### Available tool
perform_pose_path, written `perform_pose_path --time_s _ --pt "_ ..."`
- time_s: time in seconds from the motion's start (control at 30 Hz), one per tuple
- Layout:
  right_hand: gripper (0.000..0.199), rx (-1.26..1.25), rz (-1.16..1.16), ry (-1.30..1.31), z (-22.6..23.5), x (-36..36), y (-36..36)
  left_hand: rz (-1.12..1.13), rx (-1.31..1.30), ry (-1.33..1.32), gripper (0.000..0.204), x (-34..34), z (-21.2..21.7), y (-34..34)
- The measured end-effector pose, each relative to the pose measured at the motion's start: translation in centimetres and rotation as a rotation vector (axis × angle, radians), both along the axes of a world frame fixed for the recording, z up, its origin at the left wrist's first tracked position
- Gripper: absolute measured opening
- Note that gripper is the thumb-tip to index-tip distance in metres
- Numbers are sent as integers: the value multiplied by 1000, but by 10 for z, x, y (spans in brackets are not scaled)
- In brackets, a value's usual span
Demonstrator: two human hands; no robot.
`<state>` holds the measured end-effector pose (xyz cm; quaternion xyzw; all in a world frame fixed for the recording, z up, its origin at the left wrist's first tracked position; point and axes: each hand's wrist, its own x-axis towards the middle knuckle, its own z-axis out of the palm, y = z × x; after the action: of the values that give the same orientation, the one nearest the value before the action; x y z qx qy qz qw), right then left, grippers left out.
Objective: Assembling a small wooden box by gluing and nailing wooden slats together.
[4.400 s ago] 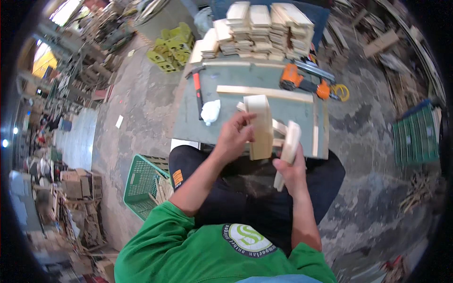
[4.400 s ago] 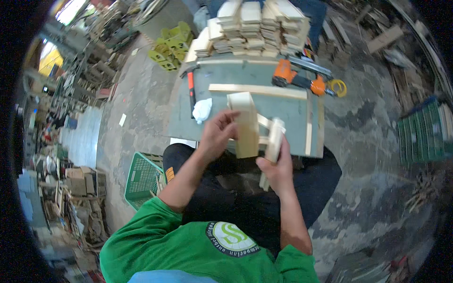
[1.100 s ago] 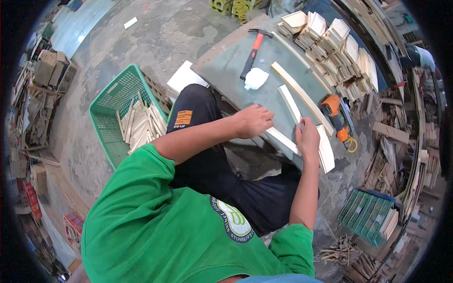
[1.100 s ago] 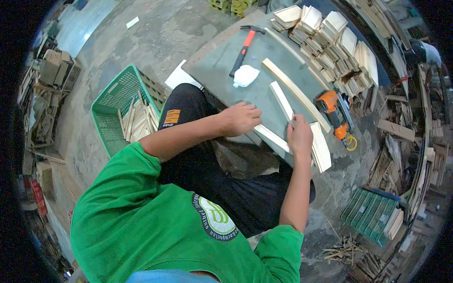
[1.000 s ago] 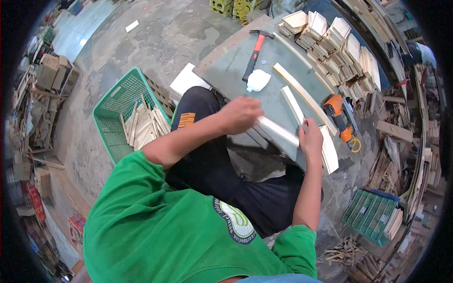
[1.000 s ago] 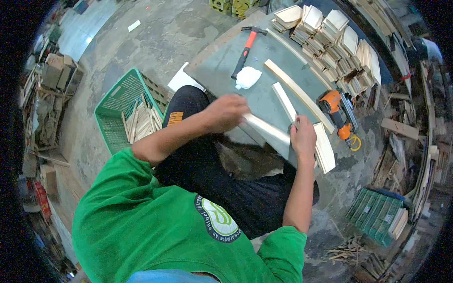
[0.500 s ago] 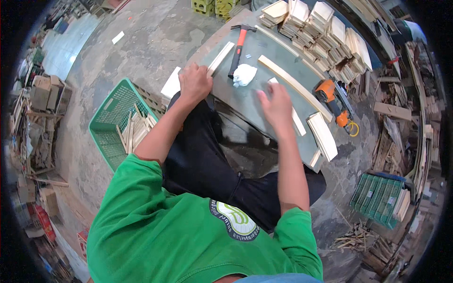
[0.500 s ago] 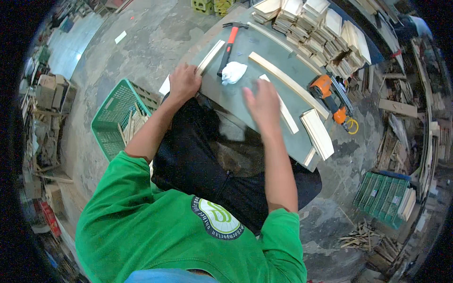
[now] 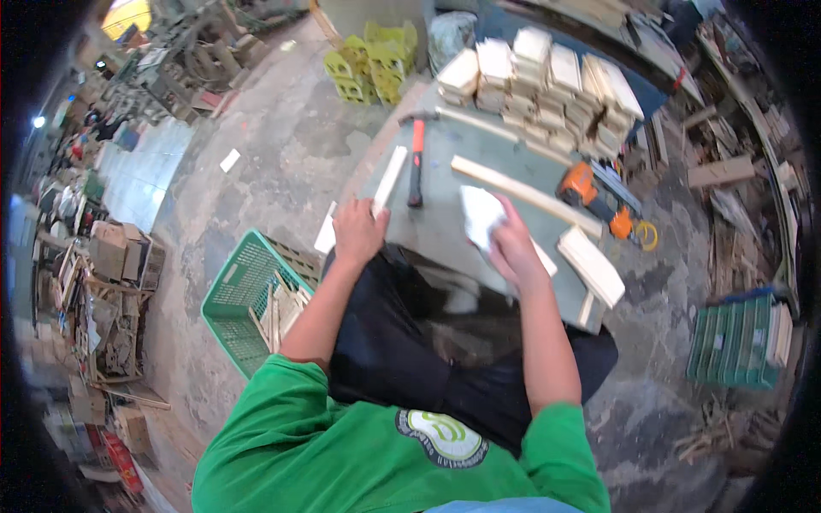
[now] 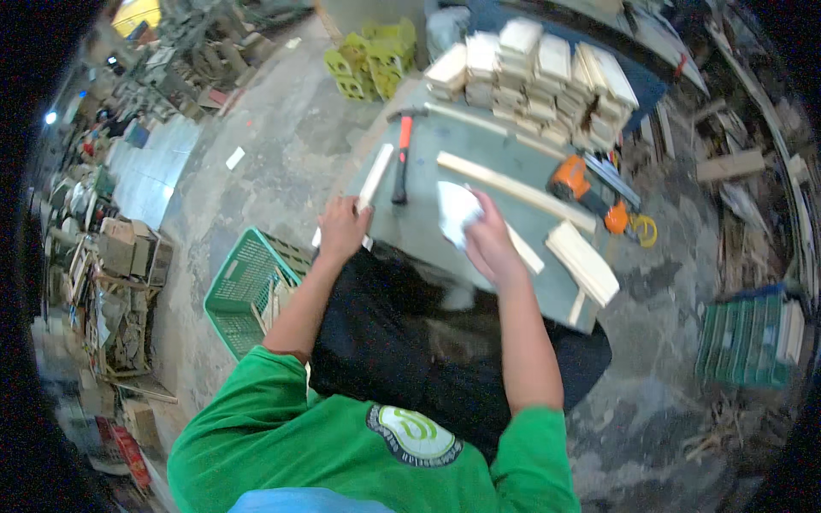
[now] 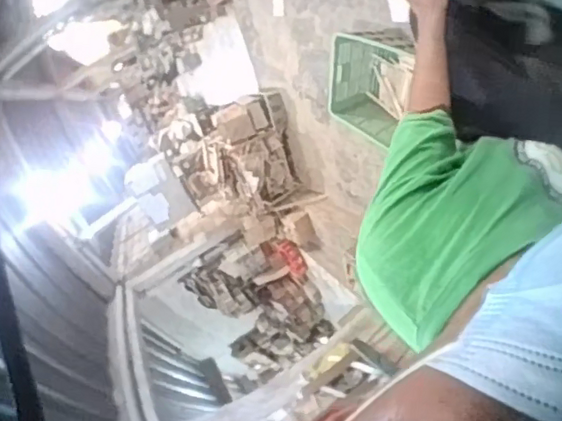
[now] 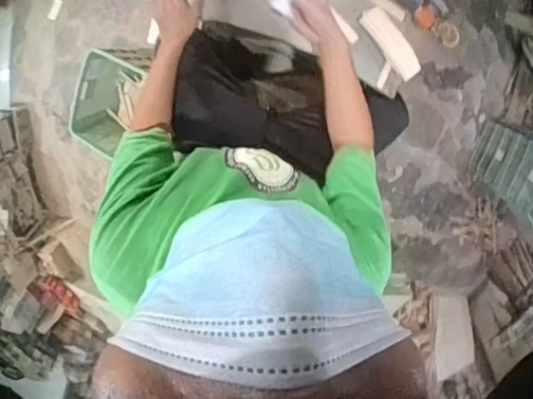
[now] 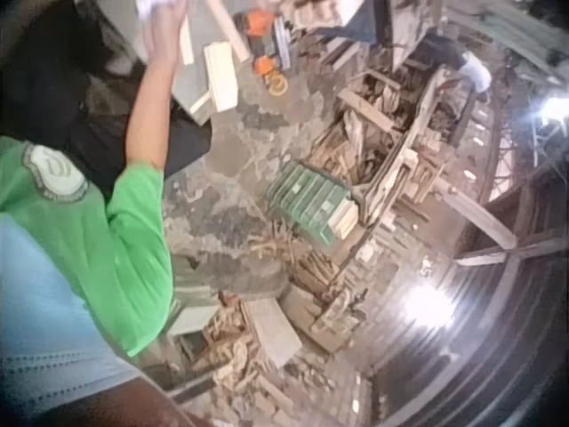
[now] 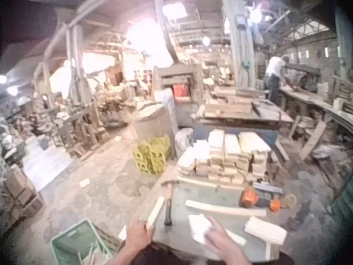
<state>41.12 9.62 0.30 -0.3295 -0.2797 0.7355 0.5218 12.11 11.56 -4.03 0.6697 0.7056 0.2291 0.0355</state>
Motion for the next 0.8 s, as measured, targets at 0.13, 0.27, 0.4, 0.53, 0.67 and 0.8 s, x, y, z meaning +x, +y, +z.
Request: perform_pose_path --time_s 0.13,0.27,0.4,0.53,0.67,0.8 --pt "68 21 -11 244 22 64 -67 -21 -63 4 39 5 -8 -1" --pt "43 -124 -326 23 -5 106 -104 -93 67 -122 36 -1 -6 -25" --pt "42 -145 -425 199 -18 115 -121 -94 -148 66 53 -19 6 -73" --pt "40 -118 -506 175 -11 123 -125 -32 -279 117 70 -18 15 -102" --pt "38 -182 -513 338 -17 137 -127 -260 -95 129 60 27 39 -105" --pt "37 -87 -547 209 -11 140 -135 -764 64 0 54 118 22 -64"
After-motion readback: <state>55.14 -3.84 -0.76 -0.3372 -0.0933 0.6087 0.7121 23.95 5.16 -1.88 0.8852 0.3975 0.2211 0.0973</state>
